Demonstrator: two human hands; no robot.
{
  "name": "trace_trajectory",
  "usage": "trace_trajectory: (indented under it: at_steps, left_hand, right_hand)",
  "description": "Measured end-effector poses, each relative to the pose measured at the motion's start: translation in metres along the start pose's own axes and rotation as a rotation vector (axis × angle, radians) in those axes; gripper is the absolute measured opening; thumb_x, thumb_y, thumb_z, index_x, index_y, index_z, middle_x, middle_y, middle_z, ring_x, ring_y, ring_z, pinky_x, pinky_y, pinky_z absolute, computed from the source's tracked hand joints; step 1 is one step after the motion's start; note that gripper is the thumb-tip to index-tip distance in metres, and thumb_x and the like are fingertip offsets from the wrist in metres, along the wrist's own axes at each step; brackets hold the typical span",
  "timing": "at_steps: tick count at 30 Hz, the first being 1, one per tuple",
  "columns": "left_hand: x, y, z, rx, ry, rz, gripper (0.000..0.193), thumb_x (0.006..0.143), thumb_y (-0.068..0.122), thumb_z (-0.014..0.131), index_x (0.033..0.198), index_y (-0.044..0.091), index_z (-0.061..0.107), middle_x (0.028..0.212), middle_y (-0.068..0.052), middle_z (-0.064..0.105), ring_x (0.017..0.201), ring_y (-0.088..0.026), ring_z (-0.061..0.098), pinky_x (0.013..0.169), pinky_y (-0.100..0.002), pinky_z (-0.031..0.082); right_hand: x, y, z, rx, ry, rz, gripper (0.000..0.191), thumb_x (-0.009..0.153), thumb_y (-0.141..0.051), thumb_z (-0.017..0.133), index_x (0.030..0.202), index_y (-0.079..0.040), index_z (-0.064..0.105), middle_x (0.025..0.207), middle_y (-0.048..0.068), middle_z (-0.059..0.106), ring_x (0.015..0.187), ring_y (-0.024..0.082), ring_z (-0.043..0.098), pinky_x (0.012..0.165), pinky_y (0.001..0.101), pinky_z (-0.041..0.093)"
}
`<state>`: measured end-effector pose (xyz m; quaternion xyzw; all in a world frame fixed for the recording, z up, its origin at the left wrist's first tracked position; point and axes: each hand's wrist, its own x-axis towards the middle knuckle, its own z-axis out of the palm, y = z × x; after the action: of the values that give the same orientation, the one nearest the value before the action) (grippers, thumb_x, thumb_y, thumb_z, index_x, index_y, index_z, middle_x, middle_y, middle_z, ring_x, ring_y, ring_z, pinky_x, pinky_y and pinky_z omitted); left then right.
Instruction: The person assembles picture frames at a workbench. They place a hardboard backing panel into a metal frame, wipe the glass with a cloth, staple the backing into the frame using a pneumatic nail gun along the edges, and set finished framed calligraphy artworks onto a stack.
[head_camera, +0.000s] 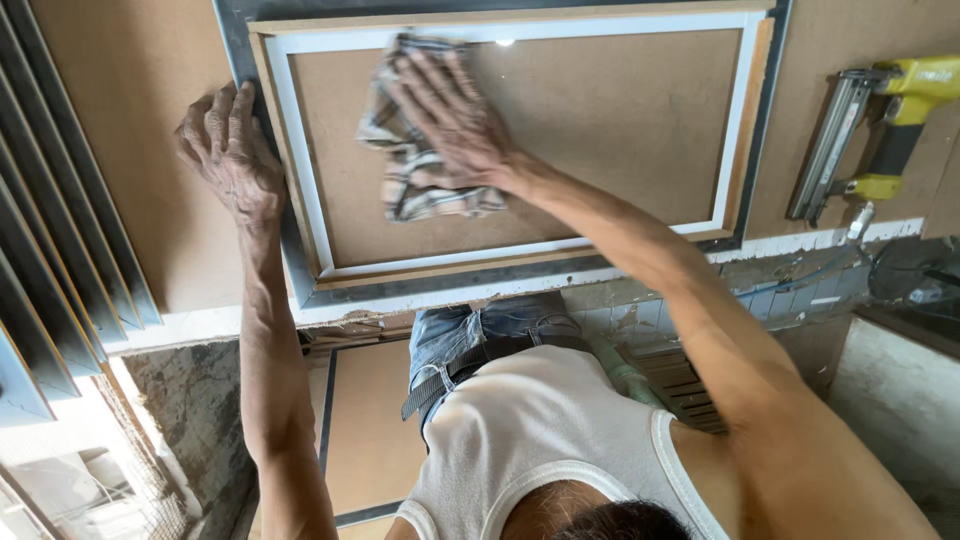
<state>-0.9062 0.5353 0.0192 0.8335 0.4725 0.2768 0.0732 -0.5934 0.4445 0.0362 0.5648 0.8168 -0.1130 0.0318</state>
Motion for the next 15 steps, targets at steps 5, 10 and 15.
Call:
trace_trajectory:
  at_steps: [5,10,15]
  left_hand:
    - [-0.004,-0.013,0.005,0.011,0.028,0.022,0.034,0.109,0.014,0.055,0.138,0.008,0.072,0.139,-0.01,0.069,0.132,-0.033,0.053,0.111,-0.054,0.035]
    - [-0.003,-0.022,0.008,-0.08,0.058,0.113,0.032,0.112,0.019,0.053,0.133,0.005,0.073,0.131,-0.013,0.072,0.123,-0.036,0.06,0.105,-0.053,0.045]
    - [-0.007,-0.023,0.005,-0.06,0.035,0.187,0.034,0.114,0.017,0.05,0.136,0.001,0.07,0.135,-0.015,0.072,0.123,-0.038,0.058,0.105,-0.055,0.042]
  right_hand:
    - [0.033,-0.104,-0.02,0.135,-0.156,-0.02,0.116,0.092,-0.09,0.019,0.166,-0.002,0.007,0.173,0.019,0.003,0.162,0.036,0.002,0.13,0.0525,-0.002]
    - [-0.07,-0.102,0.01,0.201,-0.025,0.512,0.11,0.098,-0.083,0.028,0.164,0.002,0.006,0.171,0.025,0.0,0.161,0.04,0.001,0.13,0.0571,-0.003]
    - [-0.202,-0.04,0.046,0.28,-0.074,1.175,0.109,0.099,-0.079,0.023,0.16,0.009,0.004,0.166,0.037,-0.002,0.155,0.052,-0.002,0.127,0.0604,-0.002]
